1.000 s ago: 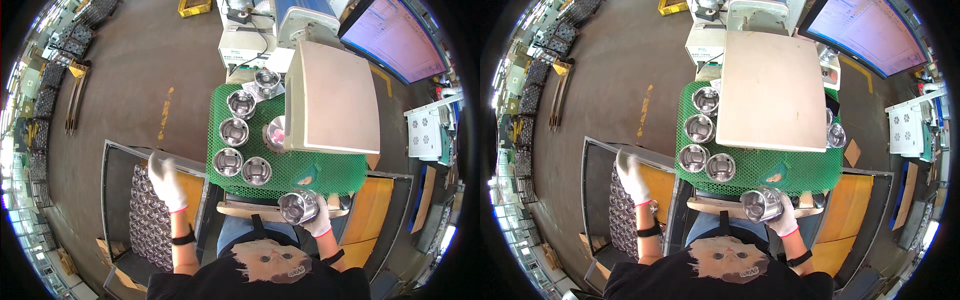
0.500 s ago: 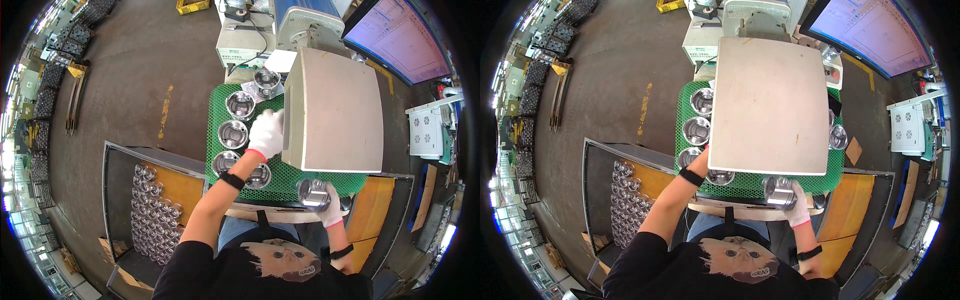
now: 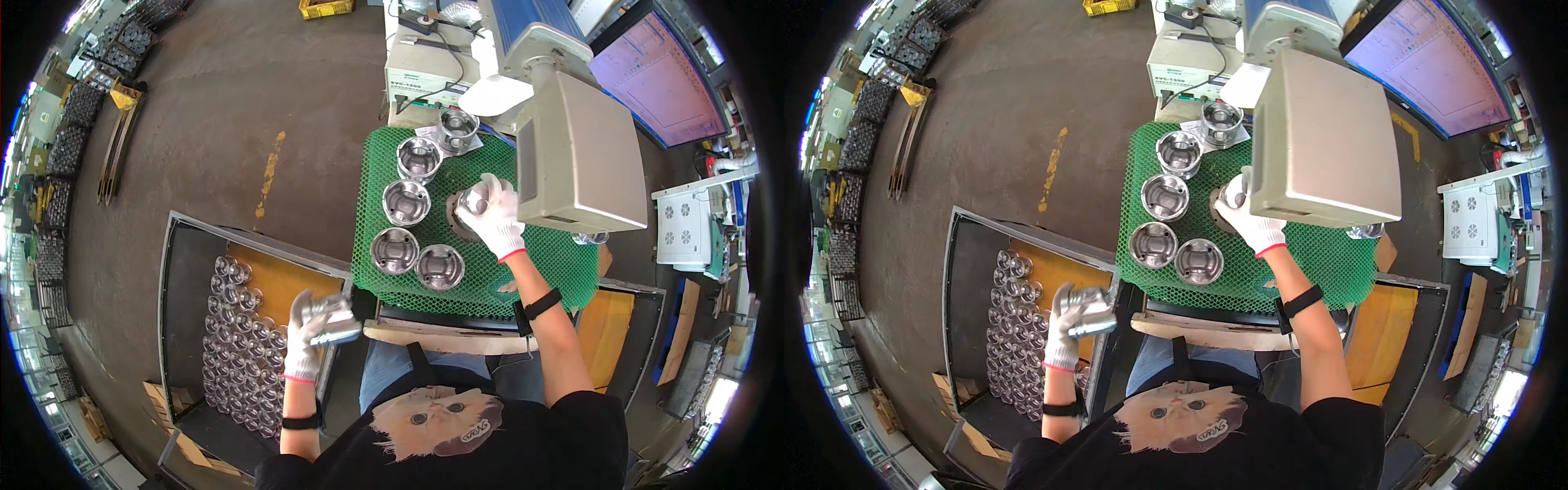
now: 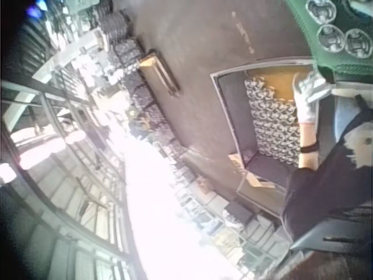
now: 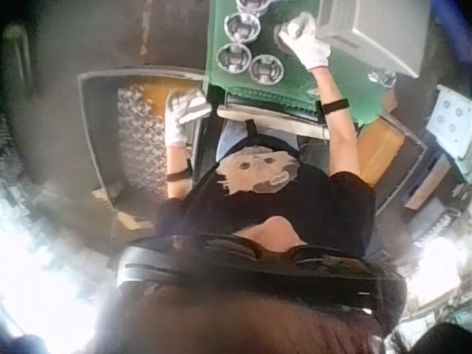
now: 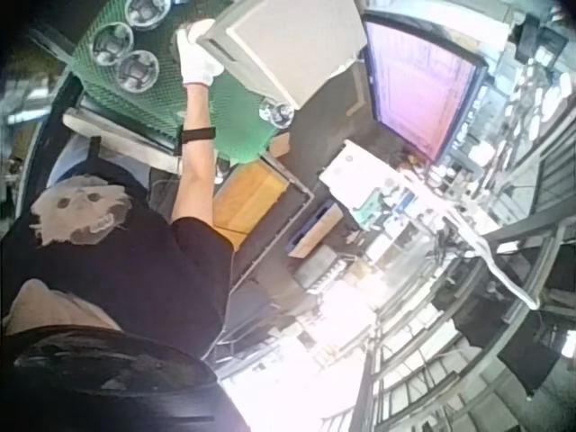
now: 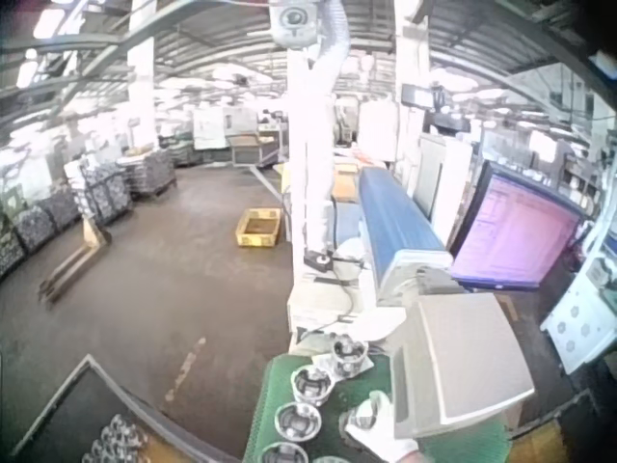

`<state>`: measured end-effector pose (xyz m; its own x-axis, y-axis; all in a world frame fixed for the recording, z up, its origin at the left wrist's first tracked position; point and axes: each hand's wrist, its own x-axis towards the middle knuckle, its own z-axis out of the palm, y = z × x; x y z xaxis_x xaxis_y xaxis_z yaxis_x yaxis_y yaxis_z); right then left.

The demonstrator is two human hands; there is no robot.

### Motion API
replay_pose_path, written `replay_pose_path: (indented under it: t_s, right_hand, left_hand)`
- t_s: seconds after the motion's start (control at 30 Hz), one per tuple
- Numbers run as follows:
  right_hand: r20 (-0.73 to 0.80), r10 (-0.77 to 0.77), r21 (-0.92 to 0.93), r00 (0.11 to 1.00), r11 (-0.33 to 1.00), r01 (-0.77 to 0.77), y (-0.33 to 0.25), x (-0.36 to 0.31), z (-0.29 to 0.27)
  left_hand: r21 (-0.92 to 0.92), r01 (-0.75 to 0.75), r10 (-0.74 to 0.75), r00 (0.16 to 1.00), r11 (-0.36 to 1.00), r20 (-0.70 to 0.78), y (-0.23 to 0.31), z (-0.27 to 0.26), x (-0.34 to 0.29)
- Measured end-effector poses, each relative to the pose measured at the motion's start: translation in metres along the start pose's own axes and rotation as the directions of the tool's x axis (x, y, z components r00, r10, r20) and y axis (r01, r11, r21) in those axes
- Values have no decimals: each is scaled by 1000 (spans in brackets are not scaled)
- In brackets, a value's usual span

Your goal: Arrange piston heads into a metal crate.

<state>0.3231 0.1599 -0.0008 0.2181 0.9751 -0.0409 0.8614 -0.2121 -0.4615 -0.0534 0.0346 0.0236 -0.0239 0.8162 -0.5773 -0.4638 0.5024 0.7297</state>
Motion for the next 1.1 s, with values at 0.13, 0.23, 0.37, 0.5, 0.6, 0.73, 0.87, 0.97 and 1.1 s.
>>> replay_pose_path:
  t_s: [0.13,0.23,0.37,0.5,0.6,0.73,0.87,0.97,1.1]
  right_hand:
    - [-112,-118,-175,987,980,98,-3,-8,1]
    - [-34,-255,-225,966,944,241,-8,-6,-10]
    - [-60,-494,-390,867,811,435,-14,3,-7]
    - [-178,-212,-312,961,938,150,-19,3,9]
    - [-243,-283,-357,928,915,186,-18,-3,1]
    - [-489,-367,-344,791,915,212,-24,-63,-4]
    - [115,65,594,991,795,-121,-24,-192,17]
    - [673,-70,738,736,3,-675,-43,-243,9]
    - [711,-38,602,702,-482,-636,-64,-252,2]
  left_hand:
    - [-101,78,-100,967,992,-234,-35,-89,-30]
    - [-192,117,-172,938,974,-299,-47,-123,-63]
    - [-169,70,-126,927,983,-352,-52,-134,-91]
    - [-196,128,-184,935,972,-304,-61,-137,-84]
    - [-71,139,-149,975,988,-163,-56,-97,-56]
    - [18,39,-39,999,999,24,-54,-49,-34]
    - [443,-251,123,947,861,297,-38,4,-32]
    - [691,-652,288,758,313,585,-4,63,-58]
    - [655,-755,96,655,41,749,0,121,-86]
